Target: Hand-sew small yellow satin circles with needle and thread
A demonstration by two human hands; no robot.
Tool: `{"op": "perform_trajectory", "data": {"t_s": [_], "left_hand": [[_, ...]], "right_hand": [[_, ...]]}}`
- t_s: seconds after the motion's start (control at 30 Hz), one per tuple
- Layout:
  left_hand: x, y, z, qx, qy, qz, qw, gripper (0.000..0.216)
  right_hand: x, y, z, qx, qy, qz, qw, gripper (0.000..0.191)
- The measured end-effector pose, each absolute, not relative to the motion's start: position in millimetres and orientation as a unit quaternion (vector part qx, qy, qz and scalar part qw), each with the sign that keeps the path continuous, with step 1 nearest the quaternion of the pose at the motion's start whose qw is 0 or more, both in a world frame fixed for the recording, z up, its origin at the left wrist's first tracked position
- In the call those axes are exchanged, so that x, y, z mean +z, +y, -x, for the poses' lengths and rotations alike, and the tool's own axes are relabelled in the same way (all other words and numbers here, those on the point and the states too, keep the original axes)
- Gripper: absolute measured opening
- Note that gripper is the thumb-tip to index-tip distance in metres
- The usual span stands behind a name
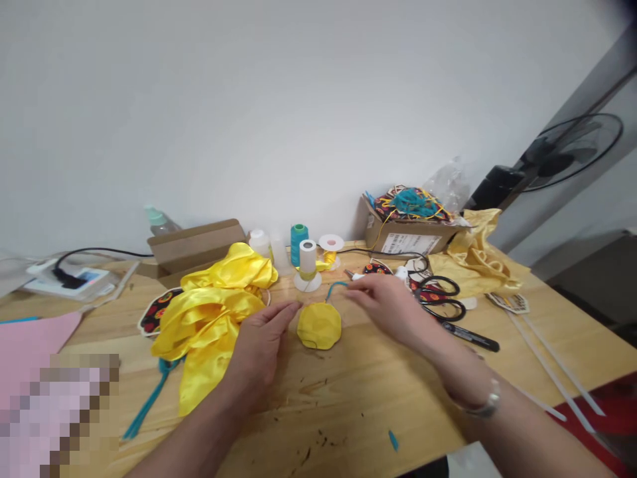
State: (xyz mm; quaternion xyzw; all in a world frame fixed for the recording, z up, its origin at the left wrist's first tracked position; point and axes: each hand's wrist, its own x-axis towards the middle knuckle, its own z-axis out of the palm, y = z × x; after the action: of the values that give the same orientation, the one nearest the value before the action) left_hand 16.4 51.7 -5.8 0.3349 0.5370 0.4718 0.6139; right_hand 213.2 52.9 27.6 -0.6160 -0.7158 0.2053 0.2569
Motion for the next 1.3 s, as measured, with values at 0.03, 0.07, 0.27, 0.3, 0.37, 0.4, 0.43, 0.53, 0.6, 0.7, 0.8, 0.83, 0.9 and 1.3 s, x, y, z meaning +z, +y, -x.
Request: {"op": "perform_trajectory", "data": {"t_s": [0.03, 0.07, 0.27, 0.3, 0.37, 0.4, 0.43, 0.53, 0.6, 0.7, 0.8, 0.83, 0.9, 1.3], "left_hand": [[-6, 52, -16, 0.473, 0.537, -0.329, 0.616, 0.016], [-7, 52, -16, 0.475, 0.538, -0.322, 0.618, 0.017], [-11, 54, -16, 0.495, 0.531, -0.308, 0.615, 0.010], [-11, 54, -16, 0.494, 0.532, -0.305, 0.616, 0.009], [-11, 54, -16, 0.491, 0.535, -0.298, 0.620, 0.008], [-11, 54, -16, 0.491, 0.536, -0.295, 0.621, 0.007], [-11, 54, -15, 0.491, 0.537, -0.292, 0.620, 0.007], [-10, 53, -15, 0.490, 0.534, -0.294, 0.624, 0.009], [-10, 54, -16, 0.492, 0.527, -0.293, 0.628, 0.009], [-11, 54, -17, 0.496, 0.524, -0.287, 0.630, 0.008], [-11, 55, -18, 0.495, 0.532, -0.286, 0.625, 0.009], [-11, 55, -18, 0.495, 0.533, -0.287, 0.623, 0.009], [-11, 54, -18, 0.492, 0.533, -0.290, 0.624, 0.011], [-19, 57, -15, 0.490, 0.526, -0.287, 0.633, 0.024]], "right_hand": [[33, 46, -232, 0.135, -0.721, 0.641, 0.225, 0.021], [36, 39, -252, 0.075, -0.715, 0.672, 0.178, 0.022], [12, 26, -342, 0.017, -0.745, 0.667, 0.011, 0.019], [8, 27, -347, 0.029, -0.748, 0.663, 0.012, 0.019], [3, 31, -352, 0.050, -0.755, 0.653, 0.017, 0.018], [2, 32, -351, 0.053, -0.759, 0.648, 0.017, 0.018], [2, 33, -351, 0.053, -0.763, 0.644, 0.017, 0.017], [7, 34, -348, 0.042, -0.770, 0.636, 0.005, 0.015], [13, 32, -351, 0.032, -0.767, 0.641, -0.013, 0.015], [26, 24, -362, 0.000, -0.749, 0.661, -0.050, 0.017], [45, 11, -372, -0.034, -0.709, 0.702, -0.055, 0.026], [50, 7, -371, -0.031, -0.695, 0.718, -0.038, 0.026], [59, -2, -360, 0.034, -0.700, 0.713, 0.023, 0.021], [34, 26, -217, 0.504, -0.706, 0.463, 0.184, 0.059]]}}
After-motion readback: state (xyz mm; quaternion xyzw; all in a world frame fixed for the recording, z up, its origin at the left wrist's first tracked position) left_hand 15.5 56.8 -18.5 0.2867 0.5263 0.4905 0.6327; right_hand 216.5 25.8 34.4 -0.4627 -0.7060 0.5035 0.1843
